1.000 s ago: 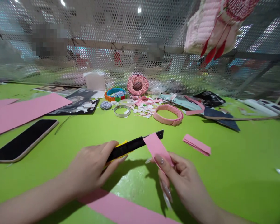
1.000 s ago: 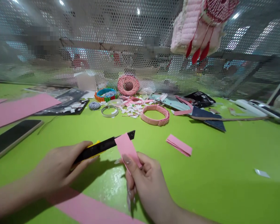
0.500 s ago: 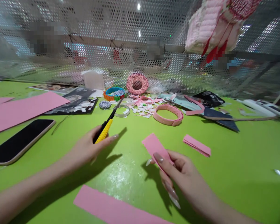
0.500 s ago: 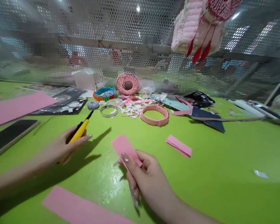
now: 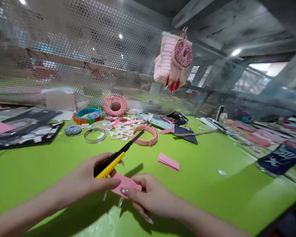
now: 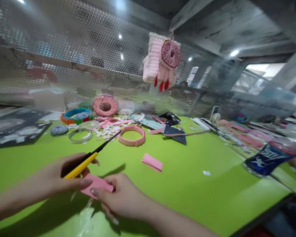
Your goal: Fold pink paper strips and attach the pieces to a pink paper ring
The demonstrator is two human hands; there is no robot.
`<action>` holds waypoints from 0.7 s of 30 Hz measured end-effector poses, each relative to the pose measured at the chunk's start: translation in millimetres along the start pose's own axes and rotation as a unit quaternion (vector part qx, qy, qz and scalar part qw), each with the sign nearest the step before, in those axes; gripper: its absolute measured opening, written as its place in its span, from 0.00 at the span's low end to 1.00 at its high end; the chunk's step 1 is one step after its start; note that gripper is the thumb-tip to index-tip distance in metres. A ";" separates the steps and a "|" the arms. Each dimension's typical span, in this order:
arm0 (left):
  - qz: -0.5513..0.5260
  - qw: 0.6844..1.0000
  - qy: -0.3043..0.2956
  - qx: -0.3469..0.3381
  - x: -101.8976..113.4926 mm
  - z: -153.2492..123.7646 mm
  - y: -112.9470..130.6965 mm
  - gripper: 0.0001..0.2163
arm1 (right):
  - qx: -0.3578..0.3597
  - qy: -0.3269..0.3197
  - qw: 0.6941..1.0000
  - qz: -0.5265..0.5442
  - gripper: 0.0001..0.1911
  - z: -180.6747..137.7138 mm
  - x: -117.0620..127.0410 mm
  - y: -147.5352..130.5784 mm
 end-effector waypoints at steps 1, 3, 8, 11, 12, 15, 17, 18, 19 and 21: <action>0.002 1.000 0.002 0.003 -0.2 -0.6 -3.0 0.20 | -0.004 -0.002 1.000 -0.007 0.21 0.3 0.7 0.6; -0.004 1.000 0.016 0.003 0.8 -3.2 -6.5 0.19 | -0.011 -0.002 1.000 0.000 0.20 2.0 2.3 2.5; -0.092 0.993 0.067 0.024 5.3 -7.7 -12.7 0.22 | 0.013 0.028 0.993 0.111 0.30 11.3 11.6 3.3; -0.149 0.983 0.102 0.042 6.3 -7.9 -20.0 0.25 | 0.061 0.047 0.987 0.140 0.39 10.8 12.9 -3.2; -0.162 0.979 0.115 0.044 5.9 -8.6 -22.5 0.26 | 0.084 0.050 0.987 0.128 0.40 8.3 10.8 -7.8; -0.182 0.972 0.139 0.047 -1.1 -13.6 -29.1 0.27 | 0.143 0.049 0.986 0.070 0.35 -3.1 -1.0 -22.2; -0.168 0.973 0.150 0.042 -6.9 -19.0 -30.0 0.27 | 0.132 0.066 0.988 0.055 0.34 -7.7 -4.6 -22.3; -0.154 0.974 0.160 0.036 -8.7 -22.0 -29.3 0.27 | 0.114 0.083 0.988 0.056 0.35 -8.5 -3.9 -19.4; -0.138 0.975 0.170 0.031 -9.8 -25.0 -28.2 0.26 | 0.098 0.103 0.988 0.063 0.35 -9.2 -1.7 -16.2; -0.112 0.977 0.182 0.022 -11.6 -29.4 -26.1 0.26 | 0.078 0.132 0.985 0.081 0.33 -9.2 2.7 -11.2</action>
Point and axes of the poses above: each hand's wrist, its own z-axis towards the middle knuckle, its own x-axis out of the back of the hand, y = z × x, the point moved 10 cm from there along z, towards the middle knuckle, and after that the axes turned 7 degrees about -x, right-handed, at the moved point
